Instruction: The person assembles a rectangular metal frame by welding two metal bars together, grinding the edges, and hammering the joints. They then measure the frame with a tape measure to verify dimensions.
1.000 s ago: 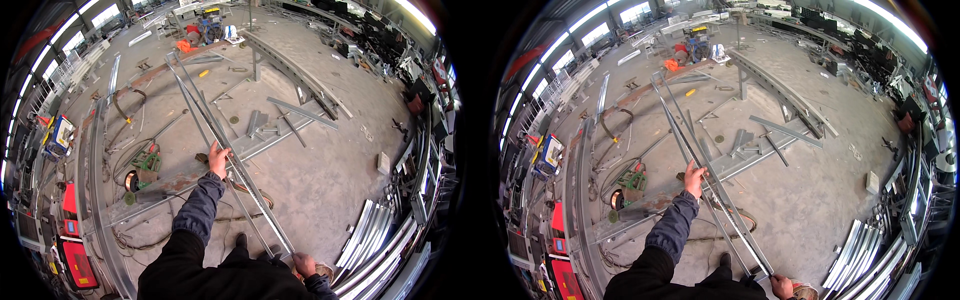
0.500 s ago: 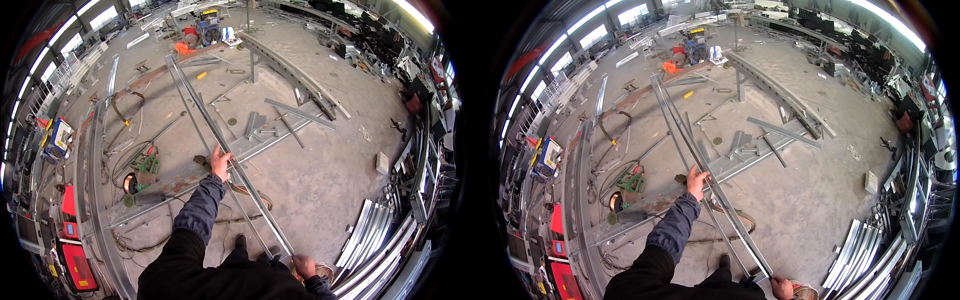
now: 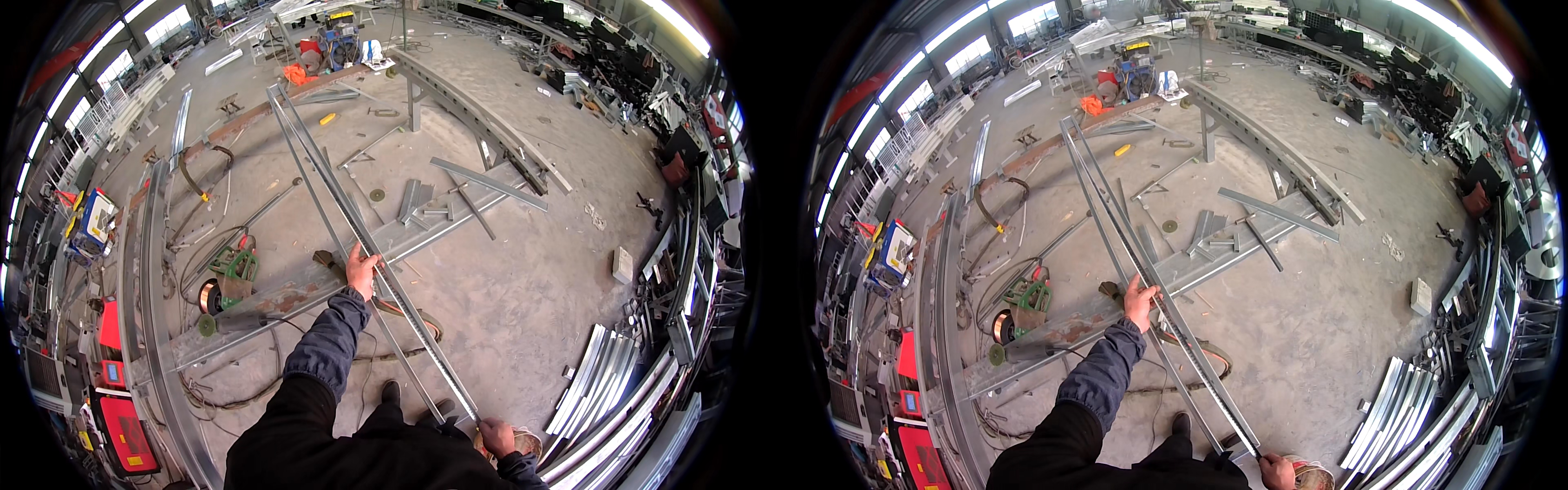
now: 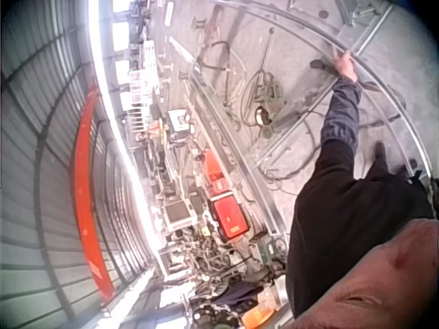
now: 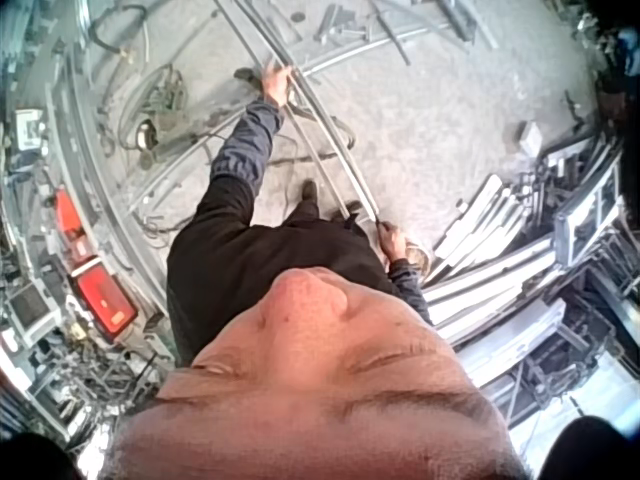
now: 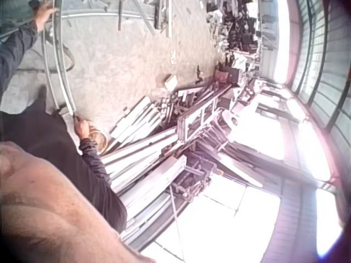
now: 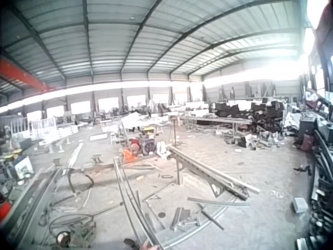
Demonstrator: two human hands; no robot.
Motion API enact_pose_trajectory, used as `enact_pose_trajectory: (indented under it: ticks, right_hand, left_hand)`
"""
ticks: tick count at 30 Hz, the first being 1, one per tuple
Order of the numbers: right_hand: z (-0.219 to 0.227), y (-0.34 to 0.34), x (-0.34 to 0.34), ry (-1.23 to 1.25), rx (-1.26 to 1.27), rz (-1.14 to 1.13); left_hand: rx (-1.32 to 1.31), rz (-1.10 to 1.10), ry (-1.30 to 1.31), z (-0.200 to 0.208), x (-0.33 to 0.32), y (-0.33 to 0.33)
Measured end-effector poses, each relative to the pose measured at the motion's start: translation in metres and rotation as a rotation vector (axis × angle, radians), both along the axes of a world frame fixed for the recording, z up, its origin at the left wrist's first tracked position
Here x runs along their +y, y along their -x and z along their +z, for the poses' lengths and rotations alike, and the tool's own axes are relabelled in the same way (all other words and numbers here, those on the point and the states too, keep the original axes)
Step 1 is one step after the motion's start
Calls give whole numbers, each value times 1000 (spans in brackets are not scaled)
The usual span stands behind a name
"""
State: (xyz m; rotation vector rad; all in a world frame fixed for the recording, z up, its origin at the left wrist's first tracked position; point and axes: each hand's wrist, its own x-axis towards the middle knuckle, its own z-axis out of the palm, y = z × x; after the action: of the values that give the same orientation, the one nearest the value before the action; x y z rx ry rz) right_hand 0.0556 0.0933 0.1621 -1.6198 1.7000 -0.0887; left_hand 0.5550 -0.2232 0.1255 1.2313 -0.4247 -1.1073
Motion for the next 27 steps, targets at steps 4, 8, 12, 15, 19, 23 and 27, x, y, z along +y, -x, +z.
enact_pose_trajectory:
  ticks: [4,8,12,15,19,23,27]
  right_hand:
    - [-10,7,2,40,-19,52]
    - [-8,5,0,45,-25,58]
    - [2,-1,-3,-6,5,4]
    - [-2,2,0,11,-10,15]
    - [-1,4,1,6,-19,21]
    - [-4,5,2,10,-11,27]
    - [-2,4,1,2,-7,31]
  left_hand:
    - [-22,-10,9,-4,0,0]
    - [-11,-1,10,-9,0,-5]
    - [-6,-3,13,-9,0,-3]
    - [-31,-4,15,-9,2,-3]
    - [-36,-17,11,-6,4,0]
    - [-38,-11,3,-6,6,0]
    - [-38,-11,3,-5,7,1]
